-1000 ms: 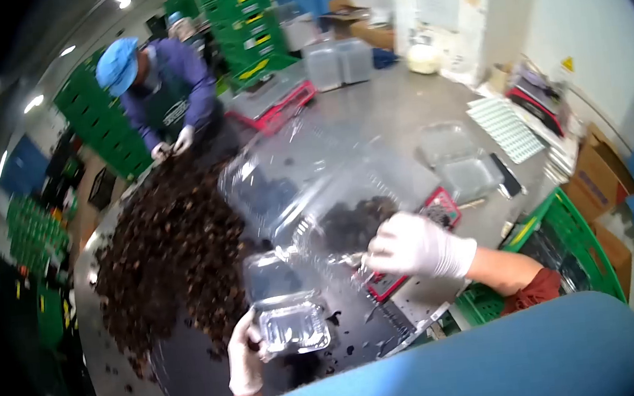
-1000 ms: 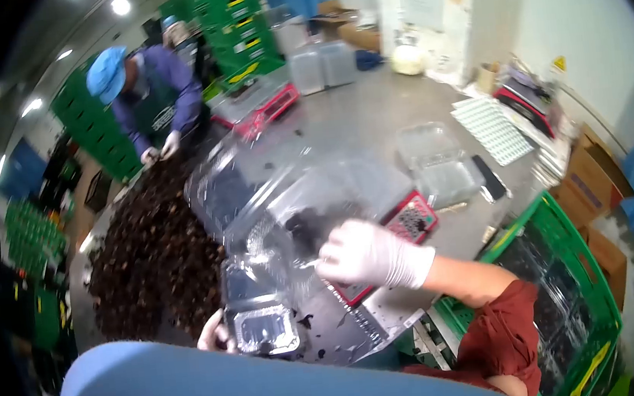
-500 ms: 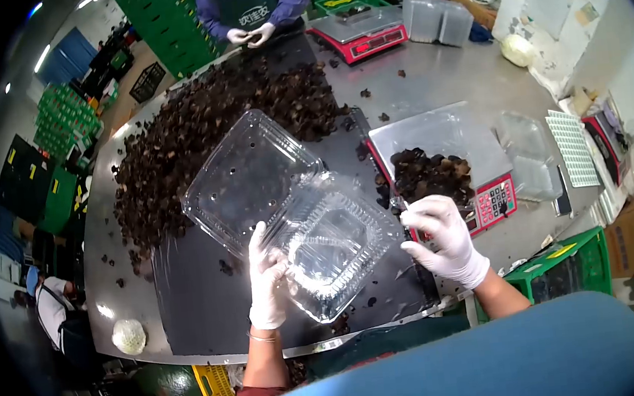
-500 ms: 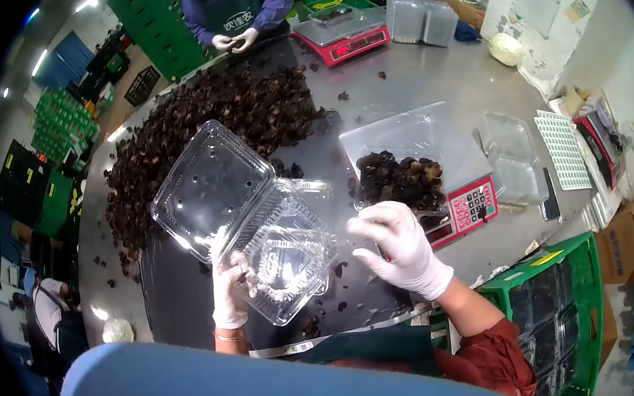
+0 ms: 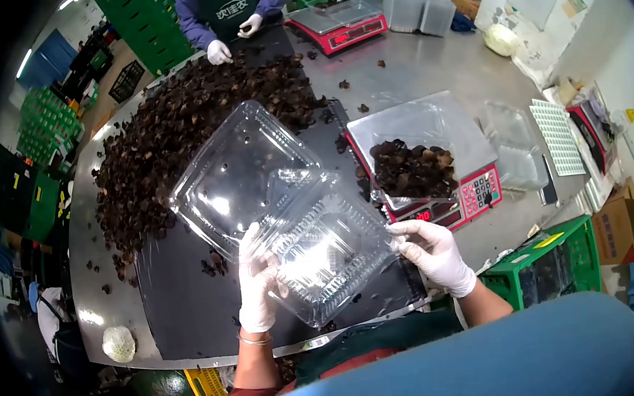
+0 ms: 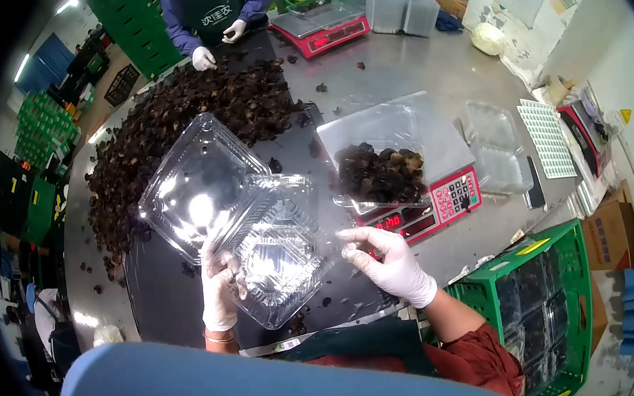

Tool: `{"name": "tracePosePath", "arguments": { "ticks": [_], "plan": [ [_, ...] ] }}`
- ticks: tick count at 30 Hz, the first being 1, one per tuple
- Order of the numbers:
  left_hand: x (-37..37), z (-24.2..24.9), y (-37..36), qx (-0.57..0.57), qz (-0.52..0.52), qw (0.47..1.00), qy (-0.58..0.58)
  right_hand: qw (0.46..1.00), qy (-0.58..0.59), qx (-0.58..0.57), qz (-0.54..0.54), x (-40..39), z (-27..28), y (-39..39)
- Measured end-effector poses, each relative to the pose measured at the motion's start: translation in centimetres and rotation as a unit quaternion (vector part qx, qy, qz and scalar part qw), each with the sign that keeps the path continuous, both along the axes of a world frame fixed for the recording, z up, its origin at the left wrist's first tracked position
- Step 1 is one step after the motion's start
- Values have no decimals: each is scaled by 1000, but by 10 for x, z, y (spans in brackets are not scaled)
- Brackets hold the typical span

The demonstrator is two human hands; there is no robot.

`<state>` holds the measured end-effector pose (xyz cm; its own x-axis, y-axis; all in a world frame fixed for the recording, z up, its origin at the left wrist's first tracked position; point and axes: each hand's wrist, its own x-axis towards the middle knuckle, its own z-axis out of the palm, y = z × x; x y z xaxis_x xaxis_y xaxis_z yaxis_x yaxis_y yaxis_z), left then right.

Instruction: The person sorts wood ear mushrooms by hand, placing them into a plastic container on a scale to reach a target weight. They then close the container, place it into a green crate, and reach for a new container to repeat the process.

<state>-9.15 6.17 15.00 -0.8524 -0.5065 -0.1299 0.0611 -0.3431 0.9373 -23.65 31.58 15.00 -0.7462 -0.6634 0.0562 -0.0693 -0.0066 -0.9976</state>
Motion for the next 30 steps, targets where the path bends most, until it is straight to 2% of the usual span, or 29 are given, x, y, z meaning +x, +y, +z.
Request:
{"name": "tracePosePath", "arguments": {
  "ticks": [1,4,8,14,19,22,23,25,26,27,29,30],
  "plan": [
    [0,-3,0,0,-4,1000,5,1000,-10,-8,1,1,0,1],
    [-2,-12,0,28,-14,999,18,988,-137,-66,19,4,0,1],
    [-11,-5,8,31,0,999,-16,977,-188,-91,35,2,-4,2],
    [-11,-15,4,38,-37,998,-20,958,-254,-131,34,3,-6,2],
    [-7,-13,1,65,2,997,29,933,-316,-166,42,4,-21,0],
    [-6,-3,-10,-27,55,998,23,927,-338,-157,49,3,-36,-2],
    [-6,1,-11,-89,86,992,-11,921,-352,-154,57,3,-40,-2],
    [-1,2,-18,-141,64,988,-9,911,-378,-157,46,4,-43,-3],
    [4,-2,-24,-93,41,995,5,908,-387,-156,42,4,-45,-4],
    [10,-3,-29,-126,1,992,13,905,-395,-155,38,4,-48,-5],
    [17,5,-33,-163,-62,984,-30,903,-400,-150,34,5,-52,-6],
    [18,7,-32,-155,-61,986,-32,903,-402,-149,33,5,-52,-7]
  ]
}}
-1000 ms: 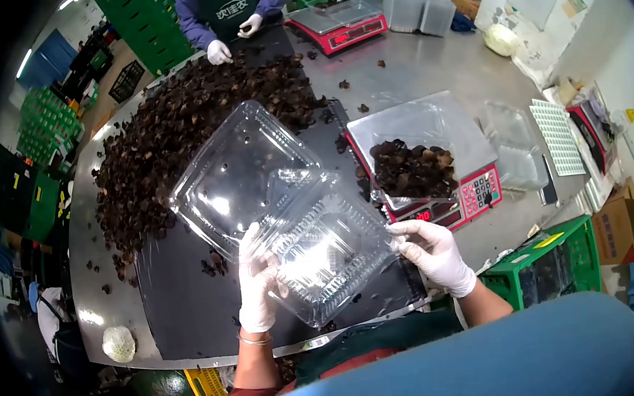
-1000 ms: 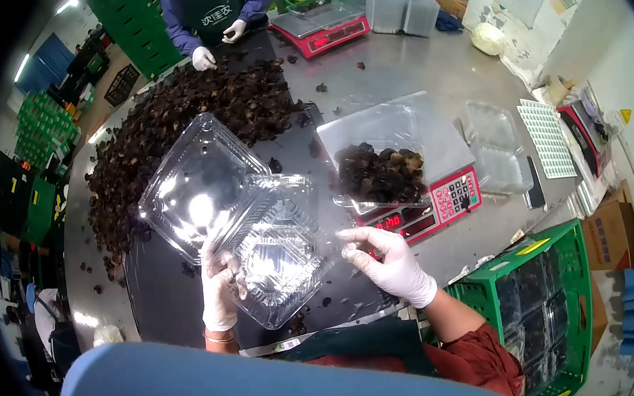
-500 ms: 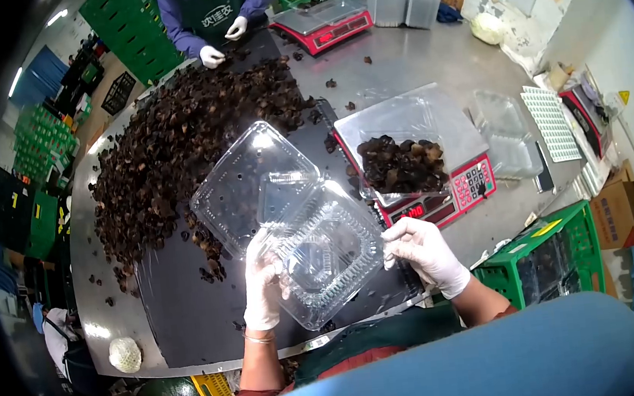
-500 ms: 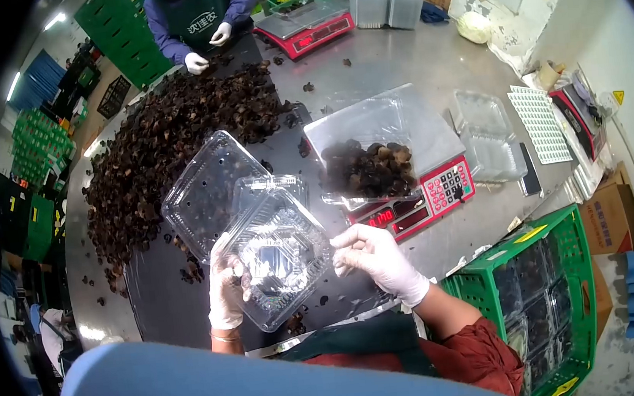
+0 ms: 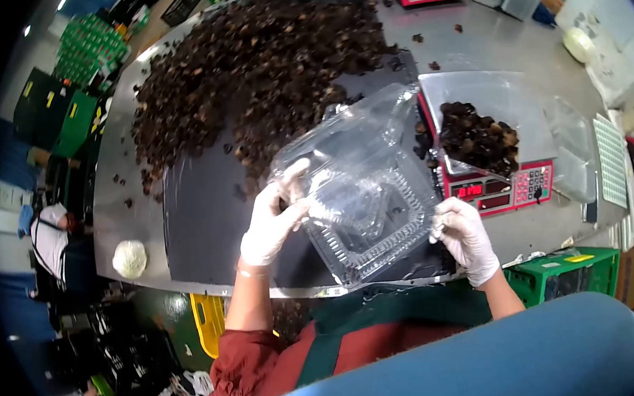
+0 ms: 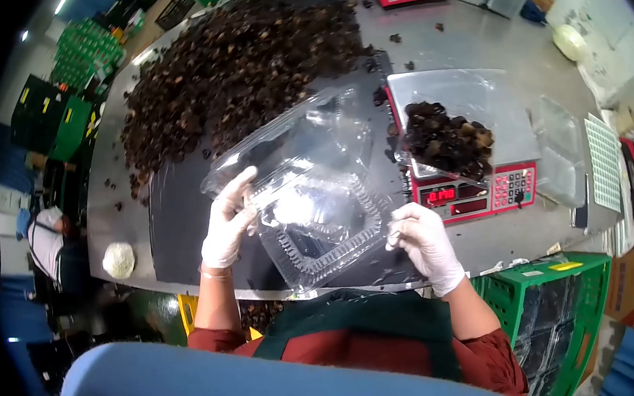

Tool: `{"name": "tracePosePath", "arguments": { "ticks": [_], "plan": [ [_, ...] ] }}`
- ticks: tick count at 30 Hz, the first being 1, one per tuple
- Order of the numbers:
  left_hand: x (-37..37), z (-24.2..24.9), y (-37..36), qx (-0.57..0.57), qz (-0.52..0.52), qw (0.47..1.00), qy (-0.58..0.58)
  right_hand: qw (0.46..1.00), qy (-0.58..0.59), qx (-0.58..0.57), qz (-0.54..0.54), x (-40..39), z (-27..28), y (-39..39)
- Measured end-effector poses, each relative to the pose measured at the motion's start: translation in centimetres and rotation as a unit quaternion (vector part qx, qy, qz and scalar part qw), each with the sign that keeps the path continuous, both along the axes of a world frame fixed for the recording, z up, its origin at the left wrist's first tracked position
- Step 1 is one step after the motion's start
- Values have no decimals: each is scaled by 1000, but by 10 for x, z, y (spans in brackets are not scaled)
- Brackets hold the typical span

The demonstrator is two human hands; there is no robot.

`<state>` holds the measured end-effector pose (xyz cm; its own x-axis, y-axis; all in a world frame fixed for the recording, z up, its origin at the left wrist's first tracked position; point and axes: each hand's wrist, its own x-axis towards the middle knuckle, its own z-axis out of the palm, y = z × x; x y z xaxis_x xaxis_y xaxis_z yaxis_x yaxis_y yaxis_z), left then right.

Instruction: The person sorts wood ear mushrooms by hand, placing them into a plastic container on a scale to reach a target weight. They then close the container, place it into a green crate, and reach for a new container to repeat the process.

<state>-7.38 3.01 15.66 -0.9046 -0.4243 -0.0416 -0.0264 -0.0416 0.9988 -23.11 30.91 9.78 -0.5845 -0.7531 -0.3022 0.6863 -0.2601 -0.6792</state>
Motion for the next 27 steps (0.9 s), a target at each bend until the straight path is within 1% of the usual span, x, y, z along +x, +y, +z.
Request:
{"name": "tracePosePath", "arguments": {
  "ticks": [6,13,16,19,20,23,24,25,27],
  "plan": [
    [3,13,2,-11,-14,999,-35,1000,-12,-6,-2,1,1,-1],
    [0,13,1,9,-37,999,-29,1000,-14,-20,-4,1,-4,0],
    [0,13,0,-11,-48,998,-30,999,-22,-26,-6,1,-3,0],
    [2,8,-2,4,-53,998,-30,999,-28,-29,-4,2,0,0],
    [1,9,-1,14,-46,998,-27,999,-28,-25,-5,2,1,0],
    [1,11,0,-8,-36,999,-40,999,-24,-31,-8,4,4,0],
    [2,6,-3,-21,-49,998,-12,999,-14,-30,-5,4,4,1],
    [3,6,0,-11,-29,999,-13,999,-9,-34,3,4,1,3],
    [5,6,-3,-8,-31,999,-15,999,-9,-42,3,6,1,4]
  ]
}}
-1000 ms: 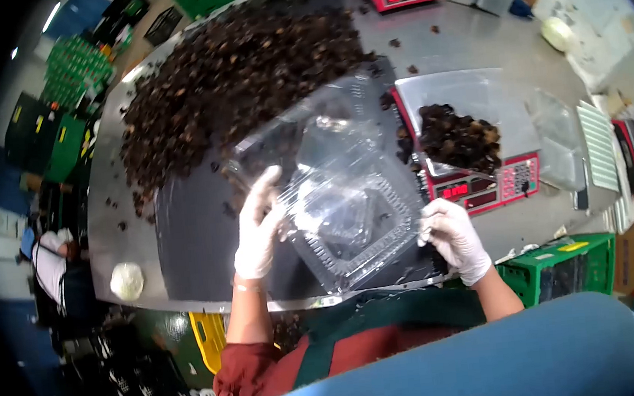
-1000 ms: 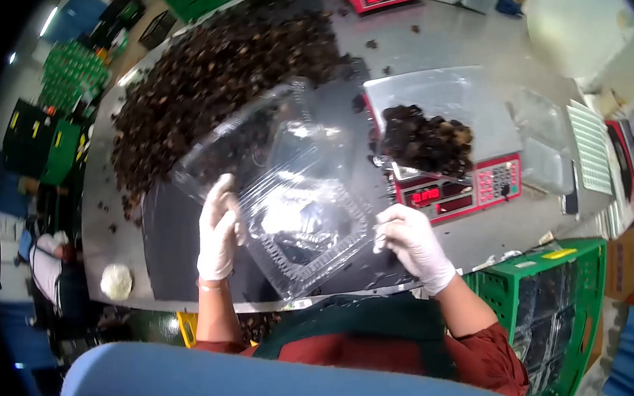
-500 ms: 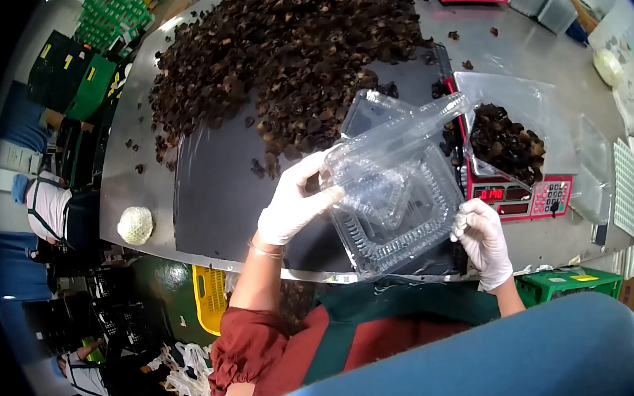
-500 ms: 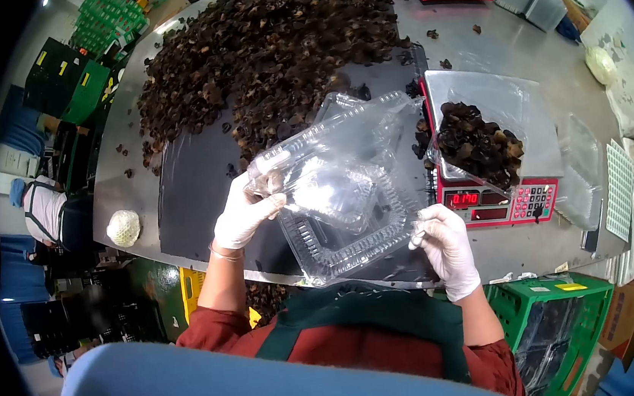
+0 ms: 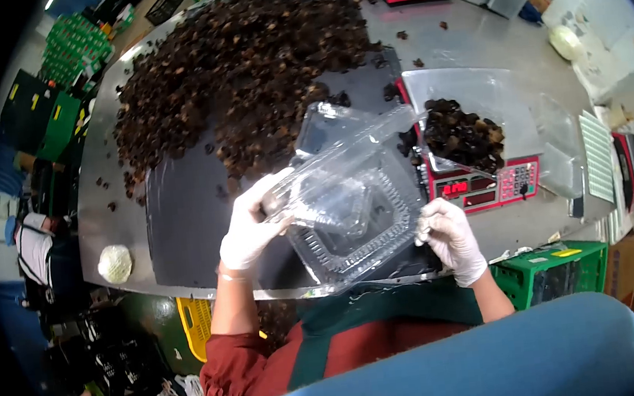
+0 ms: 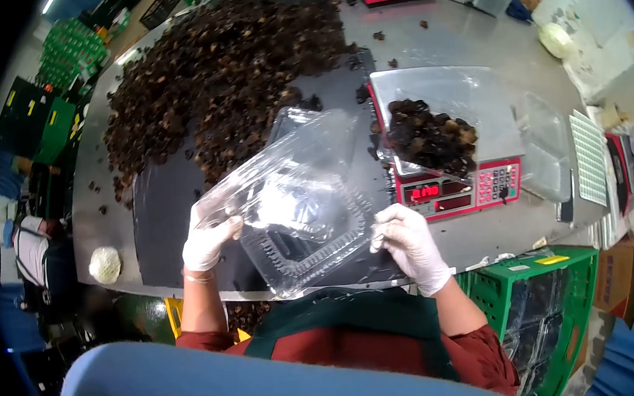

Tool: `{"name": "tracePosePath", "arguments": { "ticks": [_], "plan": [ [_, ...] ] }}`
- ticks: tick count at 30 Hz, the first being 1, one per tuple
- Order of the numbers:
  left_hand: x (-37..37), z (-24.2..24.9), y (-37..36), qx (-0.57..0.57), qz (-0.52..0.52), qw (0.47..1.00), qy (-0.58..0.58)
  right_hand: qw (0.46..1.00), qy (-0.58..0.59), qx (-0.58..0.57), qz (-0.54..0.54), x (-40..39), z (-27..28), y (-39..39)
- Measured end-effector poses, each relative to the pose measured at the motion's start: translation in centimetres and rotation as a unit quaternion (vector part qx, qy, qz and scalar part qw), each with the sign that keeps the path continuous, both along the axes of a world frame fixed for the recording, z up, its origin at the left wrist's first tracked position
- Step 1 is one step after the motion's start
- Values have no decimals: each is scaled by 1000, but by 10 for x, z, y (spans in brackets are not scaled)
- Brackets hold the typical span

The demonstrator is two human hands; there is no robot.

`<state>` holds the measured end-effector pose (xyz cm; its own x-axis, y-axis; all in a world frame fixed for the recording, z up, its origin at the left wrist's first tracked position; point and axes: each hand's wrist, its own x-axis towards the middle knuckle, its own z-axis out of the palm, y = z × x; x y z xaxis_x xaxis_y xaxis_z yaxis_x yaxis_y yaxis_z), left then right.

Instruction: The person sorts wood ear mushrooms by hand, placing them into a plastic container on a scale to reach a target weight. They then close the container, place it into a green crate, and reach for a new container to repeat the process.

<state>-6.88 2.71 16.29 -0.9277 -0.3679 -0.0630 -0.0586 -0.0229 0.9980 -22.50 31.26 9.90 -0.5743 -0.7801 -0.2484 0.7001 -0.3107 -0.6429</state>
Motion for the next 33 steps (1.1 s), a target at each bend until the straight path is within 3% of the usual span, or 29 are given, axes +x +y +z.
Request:
{"name": "tracePosePath", "arguments": {
  "ticks": [4,10,15,19,20,22,23,27,30,33],
  "plan": [
    [2,2,4,38,30,999,18,999,29,13,9,2,5,2],
    [10,-8,-5,-32,44,998,22,997,75,29,9,7,11,4],
    [9,-15,-1,31,100,993,52,992,103,64,14,10,21,5],
    [4,-15,-8,-41,60,996,48,989,118,82,22,11,26,4],
    [-4,-13,-11,-181,20,975,129,989,120,84,25,11,26,3],
    [-8,-17,0,-111,26,981,157,993,95,65,28,8,19,3],
    [-9,-6,0,-266,-13,955,131,995,83,56,29,7,15,3],
    [-13,-5,0,-311,-40,943,112,992,81,80,48,3,10,7],
    [-15,-10,-3,-77,37,996,36,983,133,103,80,-3,10,18],
    [-36,-34,-34,-25,75,997,-12,974,172,137,55,-11,19,35]
  ]
}}
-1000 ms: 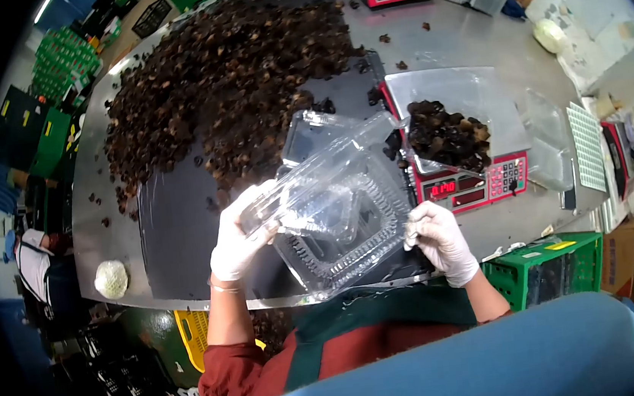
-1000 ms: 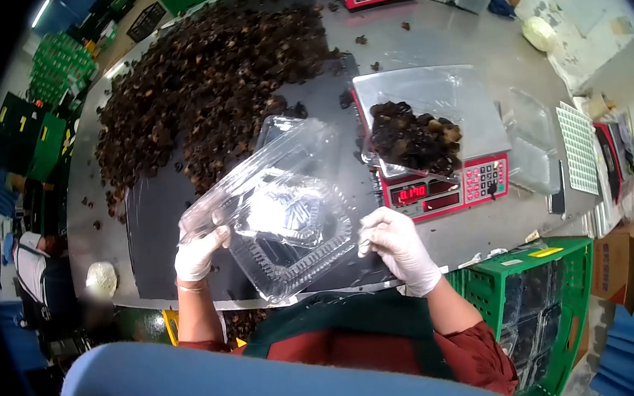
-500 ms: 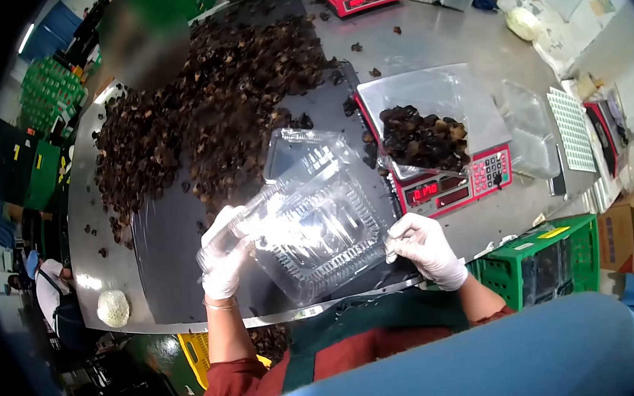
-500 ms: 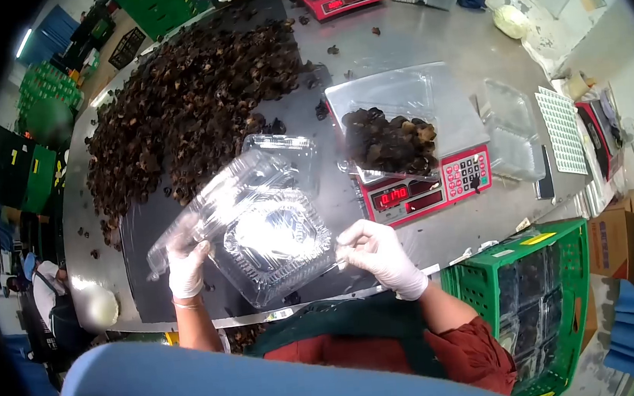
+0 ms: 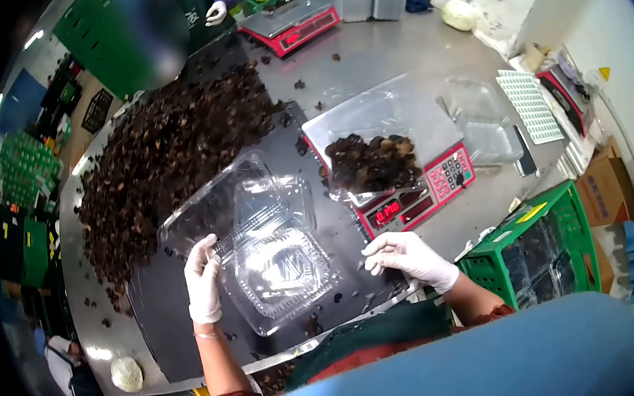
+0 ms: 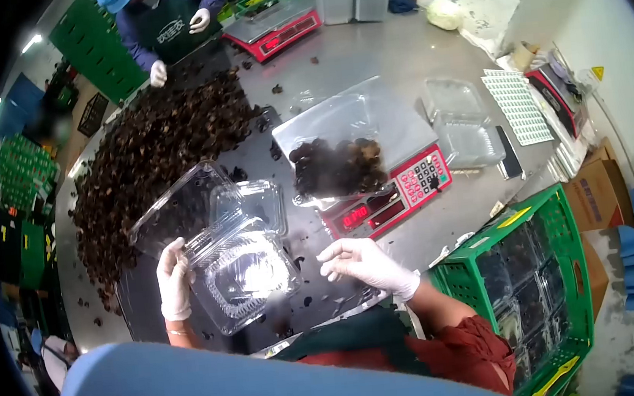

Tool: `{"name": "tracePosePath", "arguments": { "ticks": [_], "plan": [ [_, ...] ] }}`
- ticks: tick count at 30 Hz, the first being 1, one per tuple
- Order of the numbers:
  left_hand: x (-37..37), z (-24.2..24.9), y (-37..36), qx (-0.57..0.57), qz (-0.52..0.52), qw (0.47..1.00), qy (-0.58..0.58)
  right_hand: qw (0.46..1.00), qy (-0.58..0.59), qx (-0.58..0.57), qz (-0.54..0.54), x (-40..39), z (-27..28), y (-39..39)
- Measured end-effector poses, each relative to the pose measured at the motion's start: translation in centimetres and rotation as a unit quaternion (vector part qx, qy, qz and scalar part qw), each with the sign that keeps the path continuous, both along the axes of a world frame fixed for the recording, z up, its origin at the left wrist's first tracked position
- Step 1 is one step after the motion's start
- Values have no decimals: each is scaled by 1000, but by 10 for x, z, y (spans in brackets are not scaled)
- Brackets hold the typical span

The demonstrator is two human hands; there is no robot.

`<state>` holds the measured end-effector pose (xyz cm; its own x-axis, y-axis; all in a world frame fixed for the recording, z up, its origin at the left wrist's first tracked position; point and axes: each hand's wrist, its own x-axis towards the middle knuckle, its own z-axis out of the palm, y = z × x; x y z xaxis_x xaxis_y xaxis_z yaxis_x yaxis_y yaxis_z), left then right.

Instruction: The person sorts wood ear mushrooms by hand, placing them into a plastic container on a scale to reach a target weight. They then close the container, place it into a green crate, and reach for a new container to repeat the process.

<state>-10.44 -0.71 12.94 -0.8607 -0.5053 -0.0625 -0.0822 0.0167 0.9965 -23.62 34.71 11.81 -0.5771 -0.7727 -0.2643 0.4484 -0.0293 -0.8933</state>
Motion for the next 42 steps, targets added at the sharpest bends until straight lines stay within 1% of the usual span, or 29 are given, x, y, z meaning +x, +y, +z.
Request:
{"name": "tracePosePath", "arguments": {
  "ticks": [1,3,5,6,7,9,10,11,13,14,15,16,17,18,19,22,25,27,29,30,31,33,34,35,36,37,39,41,42],
  "plan": [
    [-9,-7,-11,21,-16,1000,-4,1000,15,11,-18,-3,5,6],
    [-27,-22,-31,-21,-84,995,-42,997,36,3,-74,-16,16,24],
    [-46,-23,-45,-14,-127,981,-144,978,135,12,-159,-35,27,46],
    [-56,-40,-55,-76,-139,979,-132,944,235,70,-219,-48,34,61],
    [-67,-62,-65,-138,-147,973,-116,895,329,129,-274,-64,40,75],
    [-82,-92,-82,-226,-158,955,-111,823,371,170,-396,-106,39,111],
    [-87,-91,-72,-207,-108,966,-108,752,407,254,-453,-134,31,133],
    [-88,-70,-62,-284,-121,938,-156,672,434,332,-501,-160,19,155],
    [-86,-74,-65,-328,-72,926,-172,611,470,494,-402,-198,-8,195],
    [-83,-81,-72,-326,-36,930,-168,590,481,567,-315,-206,-21,205],
    [-80,-76,-72,-344,-7,918,-199,562,485,632,-222,-212,-29,208],
    [-75,-76,-74,-334,18,927,-173,519,509,667,-161,-210,-42,208],
    [-68,-77,-76,-322,44,934,-148,474,554,681,-69,-207,-50,210],
    [-61,-71,-77,-332,44,929,-156,523,544,653,-61,-211,-59,215],
    [-57,-71,-79,-329,44,934,-132,572,532,622,-51,-217,-65,222],
    [-43,-68,-84,-319,41,944,-80,604,549,568,-102,-219,-58,228],
    [-35,-49,-69,-290,26,954,-74,580,535,607,-98,-216,-29,217],
    [-34,-40,-59,-307,17,949,-67,613,544,564,-97,-219,-13,222],
    [-34,-29,-45,-271,-6,961,-63,645,525,545,-112,-226,4,227],
    [-35,-26,-40,-252,-18,966,-60,600,587,517,-166,-228,10,227],
    [-34,-31,-39,-223,-27,973,-50,606,587,494,-213,-229,17,231],
    [-39,-31,-26,-212,-46,976,-7,684,525,427,-270,-222,36,228],
    [-40,-28,-20,-225,-56,973,-14,683,538,427,-247,-225,30,230],
    [-42,-23,-11,-202,-66,977,-19,682,550,428,-223,-229,18,232],
    [-42,-32,-13,-176,-71,981,-43,679,562,428,-201,-226,17,231],
    [-43,-41,-15,-152,-76,983,-66,719,502,450,-169,-220,12,229],
    [-44,-24,7,-209,-105,972,-24,671,572,468,-61,-224,-24,235],
    [-43,-16,16,-220,-118,968,-40,612,604,510,-24,-216,-46,235],
    [-43,-18,17,-215,-124,968,-29,608,599,520,-30,-218,-56,236]
  ]
}}
